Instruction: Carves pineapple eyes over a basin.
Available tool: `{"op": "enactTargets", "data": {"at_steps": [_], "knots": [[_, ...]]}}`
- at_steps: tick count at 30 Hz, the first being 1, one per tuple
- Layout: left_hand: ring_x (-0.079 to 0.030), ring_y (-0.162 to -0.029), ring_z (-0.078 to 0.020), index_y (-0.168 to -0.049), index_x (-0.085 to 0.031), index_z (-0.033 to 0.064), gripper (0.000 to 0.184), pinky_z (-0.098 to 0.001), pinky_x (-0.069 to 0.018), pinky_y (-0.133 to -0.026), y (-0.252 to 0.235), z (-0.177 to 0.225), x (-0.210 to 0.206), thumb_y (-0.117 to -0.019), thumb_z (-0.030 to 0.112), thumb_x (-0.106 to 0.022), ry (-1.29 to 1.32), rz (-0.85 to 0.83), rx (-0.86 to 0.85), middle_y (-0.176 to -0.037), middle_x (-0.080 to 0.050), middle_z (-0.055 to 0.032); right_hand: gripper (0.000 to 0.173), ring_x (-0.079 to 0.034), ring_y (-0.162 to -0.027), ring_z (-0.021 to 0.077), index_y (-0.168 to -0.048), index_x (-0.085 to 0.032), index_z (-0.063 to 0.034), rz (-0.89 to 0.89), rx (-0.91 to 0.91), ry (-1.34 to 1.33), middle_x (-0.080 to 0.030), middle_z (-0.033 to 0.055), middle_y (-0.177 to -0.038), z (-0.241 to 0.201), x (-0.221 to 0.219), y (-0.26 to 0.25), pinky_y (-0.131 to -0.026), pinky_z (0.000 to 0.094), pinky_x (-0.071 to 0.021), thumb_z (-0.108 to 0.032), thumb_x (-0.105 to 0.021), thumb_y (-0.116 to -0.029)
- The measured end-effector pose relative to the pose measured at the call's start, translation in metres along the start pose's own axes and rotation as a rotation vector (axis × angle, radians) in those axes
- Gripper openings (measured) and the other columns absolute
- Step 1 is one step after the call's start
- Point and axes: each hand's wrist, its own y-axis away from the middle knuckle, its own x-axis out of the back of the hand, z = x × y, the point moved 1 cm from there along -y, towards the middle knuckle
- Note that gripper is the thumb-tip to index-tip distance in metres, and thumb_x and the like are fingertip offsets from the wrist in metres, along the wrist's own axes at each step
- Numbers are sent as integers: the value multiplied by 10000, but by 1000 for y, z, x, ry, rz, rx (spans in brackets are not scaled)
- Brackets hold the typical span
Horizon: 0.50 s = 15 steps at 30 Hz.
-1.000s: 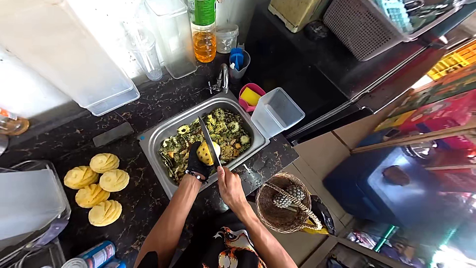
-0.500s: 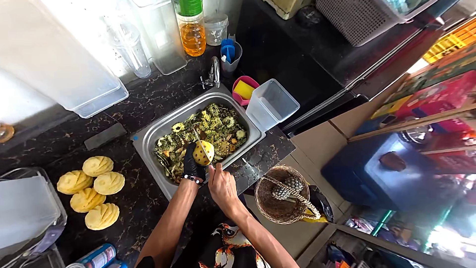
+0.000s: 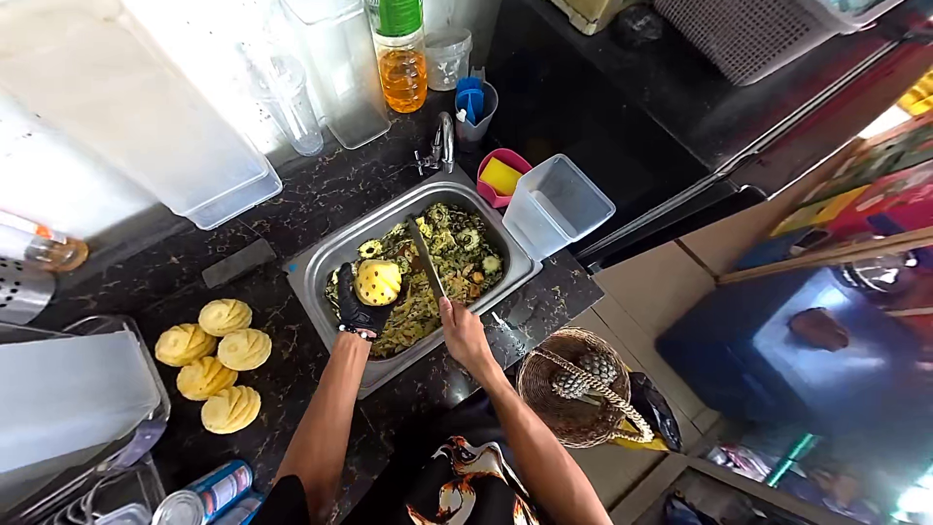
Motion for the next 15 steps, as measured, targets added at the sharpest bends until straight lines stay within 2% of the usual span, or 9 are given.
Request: {"op": "enactTargets", "data": {"at_steps": [3, 6, 8, 11, 15], "knots": [[-630, -1122, -336, -1379, -533, 179, 600, -583, -553, -851, -27, -26, 16, -939, 582, -598, 24, 69, 60, -1283, -622, -142, 615, -645, -722, 250, -937, -675, -27, -35, 78, -62, -621, 97, -748, -5, -11, 0, -722, 477, -536, -434, -251, -1119], [-643, -1032, -262, -1301, -559, 201, 490, -509, -560, -805, -15, -30, 7, -960, 552, -559, -63, 131, 133, -1177, -642, -83, 588, -620, -685, 216, -918, -665, -54, -83, 133, -65, -588, 60, -712, -12, -17, 12, -692, 444, -521, -431, -260, -1117], [-655, -973, -233, -1251, -568, 218, 422, -482, -569, -772, -7, -28, 1, -973, 533, -531, -58, 115, 161, -1103, -652, -59, 588, -636, -707, 220, -936, -674, -54, -83, 138, -43, -606, 68, -725, -14, -20, 16, -712, 451, -530, -435, -264, -1116], [-644, -973, -267, -1257, -566, 190, 418, -517, -555, -771, -12, -28, 0, -981, 502, -531, -11, 124, 187, -1103, -642, -96, 590, -641, -727, 226, -938, -672, -55, -76, 131, -31, -612, 76, -740, -14, -20, 15, -726, 455, -529, -443, -263, -1114], [-654, -951, -236, -1231, -579, 202, 385, -481, -567, -763, -5, -26, -5, -985, 493, -532, -58, 102, 176, -1080, -648, -70, 579, -621, -692, 217, -916, -657, -55, -63, 126, -27, -582, 60, -707, -13, -19, 18, -693, 439, -520, -426, -261, -1119]]}}
